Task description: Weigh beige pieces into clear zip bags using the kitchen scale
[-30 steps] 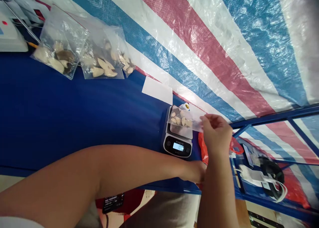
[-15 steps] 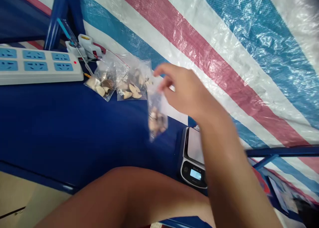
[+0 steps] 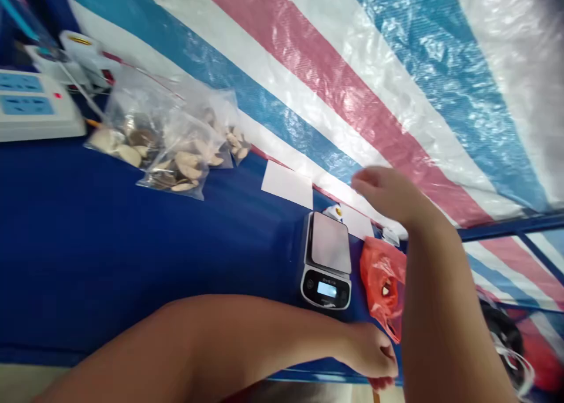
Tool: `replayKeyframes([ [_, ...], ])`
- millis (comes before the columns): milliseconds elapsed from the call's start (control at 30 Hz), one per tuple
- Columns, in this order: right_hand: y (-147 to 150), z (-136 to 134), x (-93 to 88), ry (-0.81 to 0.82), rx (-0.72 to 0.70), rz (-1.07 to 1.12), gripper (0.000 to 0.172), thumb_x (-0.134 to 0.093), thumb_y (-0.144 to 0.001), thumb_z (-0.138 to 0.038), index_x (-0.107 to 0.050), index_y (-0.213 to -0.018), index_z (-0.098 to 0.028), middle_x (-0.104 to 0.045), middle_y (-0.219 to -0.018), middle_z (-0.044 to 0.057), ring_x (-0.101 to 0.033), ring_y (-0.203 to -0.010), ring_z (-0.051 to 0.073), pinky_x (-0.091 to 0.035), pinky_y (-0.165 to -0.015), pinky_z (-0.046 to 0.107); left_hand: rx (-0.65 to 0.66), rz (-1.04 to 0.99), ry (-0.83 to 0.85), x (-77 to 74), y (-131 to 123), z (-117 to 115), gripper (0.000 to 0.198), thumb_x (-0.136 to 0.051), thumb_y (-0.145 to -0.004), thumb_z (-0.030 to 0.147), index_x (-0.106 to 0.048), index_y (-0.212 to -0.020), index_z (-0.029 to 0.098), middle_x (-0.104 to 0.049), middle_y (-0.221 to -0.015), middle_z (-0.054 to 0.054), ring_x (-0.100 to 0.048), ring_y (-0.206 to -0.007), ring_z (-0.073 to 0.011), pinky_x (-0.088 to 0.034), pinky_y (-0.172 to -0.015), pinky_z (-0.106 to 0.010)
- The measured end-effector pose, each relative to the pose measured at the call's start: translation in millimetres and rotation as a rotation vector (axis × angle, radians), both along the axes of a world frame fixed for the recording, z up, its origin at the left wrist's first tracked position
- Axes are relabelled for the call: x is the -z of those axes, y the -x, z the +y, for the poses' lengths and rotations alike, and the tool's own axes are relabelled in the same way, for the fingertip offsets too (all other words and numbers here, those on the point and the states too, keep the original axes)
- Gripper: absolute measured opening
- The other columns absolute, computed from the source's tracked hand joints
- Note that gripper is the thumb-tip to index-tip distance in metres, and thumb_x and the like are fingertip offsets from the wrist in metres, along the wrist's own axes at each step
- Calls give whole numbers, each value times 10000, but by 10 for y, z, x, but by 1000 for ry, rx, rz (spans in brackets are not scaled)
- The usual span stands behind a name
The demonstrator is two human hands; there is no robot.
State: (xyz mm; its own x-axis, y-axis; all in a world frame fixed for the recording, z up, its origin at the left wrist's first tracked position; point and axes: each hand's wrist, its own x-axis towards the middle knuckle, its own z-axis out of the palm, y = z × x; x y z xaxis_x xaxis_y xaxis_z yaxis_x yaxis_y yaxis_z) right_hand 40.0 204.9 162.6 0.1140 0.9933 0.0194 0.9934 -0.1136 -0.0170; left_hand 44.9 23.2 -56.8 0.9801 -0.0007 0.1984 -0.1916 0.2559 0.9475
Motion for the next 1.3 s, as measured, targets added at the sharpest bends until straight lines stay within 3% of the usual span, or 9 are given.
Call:
replayKeyframes([
  [167,-931,-1139,270,22,290,119,286,-552,-880,-398,-749,-958,-206,-798,-956,93,-734,-893,280,-522,-811,414,108,236,51,59,-7,-45,161,-655,-759,222,-536,-661,270,-652,-668,-22,-664,-548,-155,-592,-603,-328],
  [333,-1271,-2053,975,-328,565,121,336,-550,-807,-513,-704,-869,-221,-773,-850,114,-717,-802,294,-521,-743,402,66,242,-100,-70,338,35,168,-741,-695,285,-611,-800,267,-687,-781,10,-671,-703,-167,-551,-682,-328],
  [467,-1273,-2424,1662,-496,612,198,462,-496,-830,-567,-697,-953,-169,-765,-934,200,-717,-856,343,-552,-809,480,17,190,-313,-267,550,57,163,-740,-732,278,-641,-856,239,-666,-812,34,-605,-745,-135,-486,-745,-297],
  [600,-1126,-2478,2024,-568,505,282,582,-460,-904,-631,-695,-1075,-127,-735,-1177,271,-676,-1139,402,-507,-1015,581,-23,176,-430,-540,724,94,134,-691,-855,341,-651,-904,223,-707,-879,0,-627,-775,-139,-474,-729,-280],
  [733,-699,-2576,2029,-574,372,371,574,-498,-966,-641,-689,-1159,-136,-730,-1238,245,-657,-1203,403,-496,-1056,606,-306,111,-372,-885,1235,283,161,-623,-938,363,-668,-952,209,-745,-952,-53,-683,-865,-166,-514,-803,-291],
  [900,-153,-2991,1741,-616,219,520,342,-583,-1022,-431,-653,-1291,-231,-725,-1290,152,-695,-1165,321,-567,-978,485,-899,347,-268,-1082,2380,463,353,-593,-950,585,-675,-885,247,-716,-837,-38,-671,-780,-186,-556,-758,-316],
  [1000,-302,-3149,1547,-792,424,385,385,-628,-970,-485,-673,-1232,-207,-730,-1213,168,-704,-1043,346,-559,-948,525,-1224,493,-357,-961,3031,416,430,-601,-899,677,-685,-779,273,-684,-770,-40,-646,-758,-219,-565,-738,-347],
  [1100,-646,-3118,1492,-805,658,289,599,-639,-892,-564,-651,-1309,-134,-695,-1240,227,-673,-1053,399,-547,-945,594,-1376,653,-360,-724,3535,332,364,-657,-839,675,-704,-797,316,-718,-827,-32,-686,-833,-267,-602,-798,-394],
  [1300,-917,-2820,1799,-965,750,395,1046,-755,-741,-582,-428,-1543,4,-493,-1476,374,-531,-1341,489,-566,-971,615,-1842,763,-344,-507,4073,564,413,-680,-765,643,-650,-1118,432,-713,-1282,37,-666,-1251,-384,-605,-1000,-487],
])
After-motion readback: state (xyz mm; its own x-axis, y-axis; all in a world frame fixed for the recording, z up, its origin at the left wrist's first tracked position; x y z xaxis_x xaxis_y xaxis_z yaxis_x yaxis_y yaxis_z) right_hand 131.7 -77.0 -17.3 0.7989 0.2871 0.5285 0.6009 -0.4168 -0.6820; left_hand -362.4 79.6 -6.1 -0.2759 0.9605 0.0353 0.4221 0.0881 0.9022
